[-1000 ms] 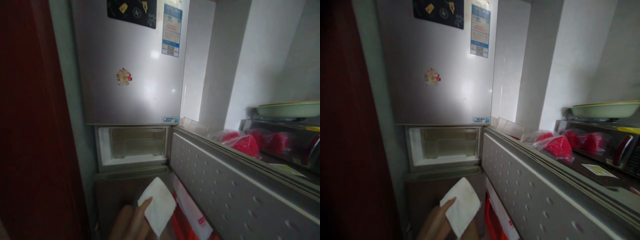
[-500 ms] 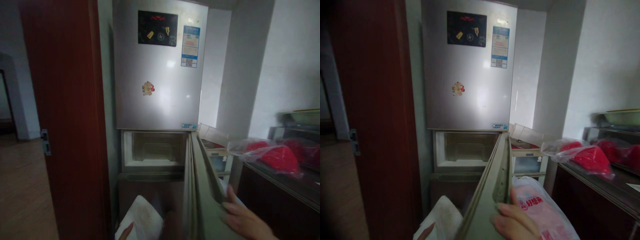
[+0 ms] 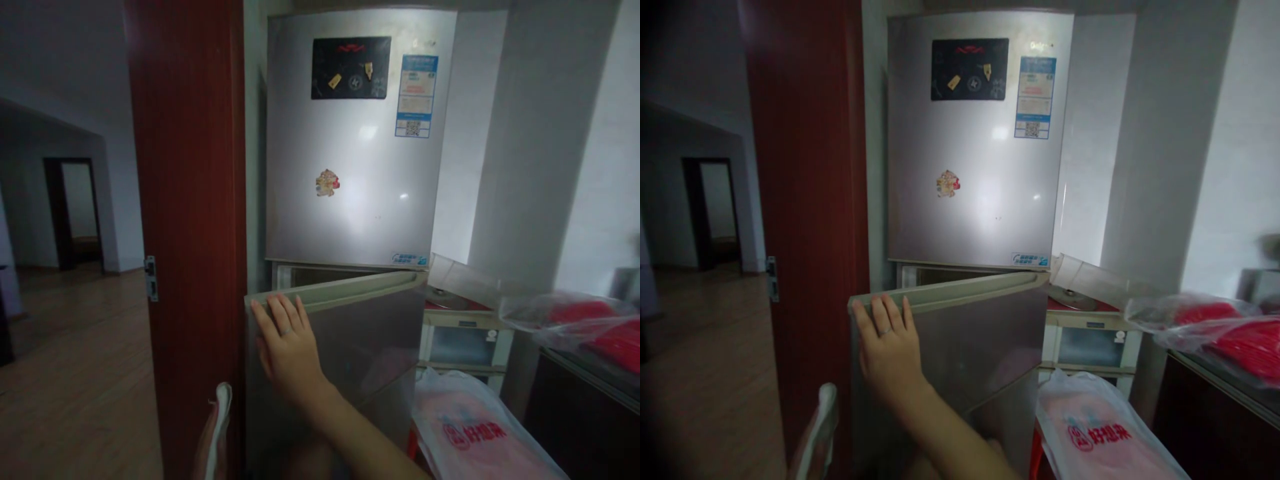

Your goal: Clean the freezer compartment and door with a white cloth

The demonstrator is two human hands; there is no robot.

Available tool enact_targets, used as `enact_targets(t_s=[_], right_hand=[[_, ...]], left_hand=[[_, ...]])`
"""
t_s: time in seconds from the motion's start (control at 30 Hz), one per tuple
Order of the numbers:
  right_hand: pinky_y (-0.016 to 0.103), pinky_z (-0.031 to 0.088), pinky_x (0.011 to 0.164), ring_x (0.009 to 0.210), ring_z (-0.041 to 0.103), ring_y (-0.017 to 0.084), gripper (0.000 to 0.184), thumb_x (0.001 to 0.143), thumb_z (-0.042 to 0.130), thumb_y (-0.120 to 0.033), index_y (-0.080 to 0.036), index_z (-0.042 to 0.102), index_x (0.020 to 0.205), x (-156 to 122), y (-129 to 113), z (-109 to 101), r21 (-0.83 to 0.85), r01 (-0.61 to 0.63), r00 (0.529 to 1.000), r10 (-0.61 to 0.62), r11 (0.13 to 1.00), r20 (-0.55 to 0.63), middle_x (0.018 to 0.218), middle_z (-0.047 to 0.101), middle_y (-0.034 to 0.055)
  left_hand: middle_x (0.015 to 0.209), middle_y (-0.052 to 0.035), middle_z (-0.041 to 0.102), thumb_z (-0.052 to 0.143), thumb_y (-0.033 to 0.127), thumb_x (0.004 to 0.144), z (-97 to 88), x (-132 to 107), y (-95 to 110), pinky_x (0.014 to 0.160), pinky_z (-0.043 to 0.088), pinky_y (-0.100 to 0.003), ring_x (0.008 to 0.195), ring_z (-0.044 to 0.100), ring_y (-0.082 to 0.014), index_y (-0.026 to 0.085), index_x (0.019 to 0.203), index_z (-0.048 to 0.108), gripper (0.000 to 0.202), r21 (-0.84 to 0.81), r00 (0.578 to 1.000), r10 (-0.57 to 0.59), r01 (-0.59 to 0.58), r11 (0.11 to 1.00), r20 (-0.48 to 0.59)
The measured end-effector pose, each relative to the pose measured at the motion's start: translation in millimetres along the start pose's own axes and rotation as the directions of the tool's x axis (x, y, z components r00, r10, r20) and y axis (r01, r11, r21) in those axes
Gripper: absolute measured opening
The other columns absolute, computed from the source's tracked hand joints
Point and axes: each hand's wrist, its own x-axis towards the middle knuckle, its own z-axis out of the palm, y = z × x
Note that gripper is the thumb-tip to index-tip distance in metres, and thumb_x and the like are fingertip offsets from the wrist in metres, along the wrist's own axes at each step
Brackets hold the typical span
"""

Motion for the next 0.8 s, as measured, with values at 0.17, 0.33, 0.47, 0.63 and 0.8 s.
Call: enact_targets(t_s=[0.17, 0.33, 0.47, 0.63, 0.8], right_hand=[[0.052, 0.023, 0.122, 0.146, 0.031, 0.025, 0.06, 0.094, 0.046, -0.022, -0.019, 0.032, 0.153, 26.6, 14.7, 30.3, -0.004, -0.006, 0.993, 0.007, 1.0, 0.118, 0.154, 0.04, 0.0125], [0.053, 0.02, 0.122, 0.15, 0.022, 0.024, 0.06, 0.093, 0.044, -0.016, -0.016, 0.033, 0.151, 22.7, 46.4, 35.4, 0.014, 0.051, 0.985, -0.053, 0.999, 0.163, 0.16, 0.03, 0.0097], [0.056, 0.021, 0.121, 0.151, 0.021, 0.024, 0.063, 0.089, 0.043, -0.008, -0.016, 0.035, 0.151, -13.2, 95.7, 32.2, -0.076, -0.007, 0.989, 0.018, 0.997, 0.146, 0.161, 0.029, 0.0092], [0.058, 0.023, 0.12, 0.152, 0.017, 0.024, 0.069, 0.087, 0.04, -0.004, -0.02, 0.03, 0.153, -79.2, 177.4, 14.9, -0.279, -0.106, 0.984, 0.141, 0.954, 0.111, 0.161, 0.028, 0.0067], [0.058, 0.027, 0.118, 0.152, 0.016, 0.025, 0.069, 0.091, 0.038, -0.009, -0.022, 0.02, 0.156, -127.5, 245.7, -7.2, -0.461, -0.172, 0.967, 0.238, 0.87, 0.089, 0.162, 0.025, 0.0056]], left_hand=[[0.148, 0.0114, 0.051, 0.056, 0.049, 0.081, 29.5, 27.6, -17.5, 0.121, 0.029, -0.036, 0.144, 0.038, -0.0233, 0.045, 0.134, 0.059, 0.053, -0.067, 0.982, 0.147, -0.14, 0.988, 0.118], [0.15, -0.0034, 0.051, 0.049, 0.047, 0.092, 53.7, 63.8, -43.1, 0.123, 0.025, -0.038, 0.144, 0.039, -0.0239, 0.028, 0.141, 0.054, 0.053, -0.034, 0.964, 0.247, -0.245, 0.969, 0.1], [0.152, -0.0076, 0.049, 0.041, 0.044, 0.097, 73.4, 99.7, -62.4, 0.122, 0.025, -0.04, 0.144, 0.039, -0.0236, 0.021, 0.145, 0.049, 0.054, -0.015, 0.932, 0.345, -0.345, 0.938, 0.113], [0.157, -0.0103, 0.04, 0.041, 0.031, 0.096, 110.6, 149.0, -83.5, 0.122, 0.025, -0.042, 0.146, 0.036, -0.0232, 0.018, 0.152, 0.038, 0.057, 0.046, 0.876, 0.459, -0.469, 0.882, 0.146], [0.163, -0.0166, 0.027, 0.04, 0.021, 0.093, 155.4, 183.2, -82.2, 0.124, 0.019, -0.045, 0.151, 0.023, -0.0257, 0.01, 0.155, 0.024, 0.066, 0.187, 0.873, 0.46, -0.485, 0.854, 0.163]])
